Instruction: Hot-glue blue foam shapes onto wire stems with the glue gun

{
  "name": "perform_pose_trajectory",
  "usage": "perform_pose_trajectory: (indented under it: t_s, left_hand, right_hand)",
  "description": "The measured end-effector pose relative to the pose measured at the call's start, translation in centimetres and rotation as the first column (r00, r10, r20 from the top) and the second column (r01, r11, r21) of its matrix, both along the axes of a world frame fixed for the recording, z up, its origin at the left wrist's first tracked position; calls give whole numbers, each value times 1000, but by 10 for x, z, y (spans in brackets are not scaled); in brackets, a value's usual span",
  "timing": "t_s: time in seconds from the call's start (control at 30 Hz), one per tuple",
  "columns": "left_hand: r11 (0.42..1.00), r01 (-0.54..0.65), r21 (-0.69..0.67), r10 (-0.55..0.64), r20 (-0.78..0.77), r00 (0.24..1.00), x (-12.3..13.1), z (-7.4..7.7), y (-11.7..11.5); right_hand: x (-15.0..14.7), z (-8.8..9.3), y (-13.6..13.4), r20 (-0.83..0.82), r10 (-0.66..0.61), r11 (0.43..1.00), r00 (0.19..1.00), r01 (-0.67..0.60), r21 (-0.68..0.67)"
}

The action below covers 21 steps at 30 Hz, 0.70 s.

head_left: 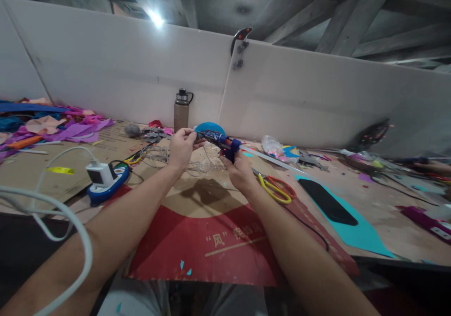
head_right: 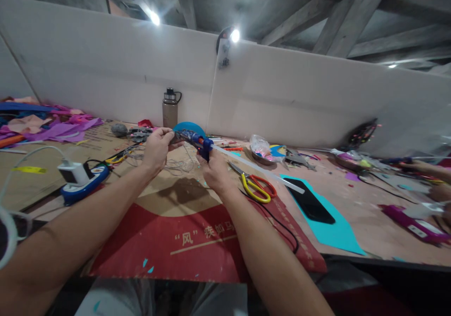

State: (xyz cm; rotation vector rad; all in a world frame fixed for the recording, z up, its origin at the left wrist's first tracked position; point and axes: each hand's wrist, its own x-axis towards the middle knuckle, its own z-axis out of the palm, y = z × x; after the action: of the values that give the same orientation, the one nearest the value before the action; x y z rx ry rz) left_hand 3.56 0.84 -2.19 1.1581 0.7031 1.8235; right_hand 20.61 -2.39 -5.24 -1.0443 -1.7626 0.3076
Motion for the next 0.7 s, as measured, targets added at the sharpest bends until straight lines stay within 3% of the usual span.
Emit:
perform_pose_trajectory:
  t_s: [0.7]
  left_hand:
    - [1000, 16, -10, -16, 57, 998, -3, 3, -1]
  right_hand:
    - [0, 0, 0, 6, -24, 1000, 1000, 24, 4]
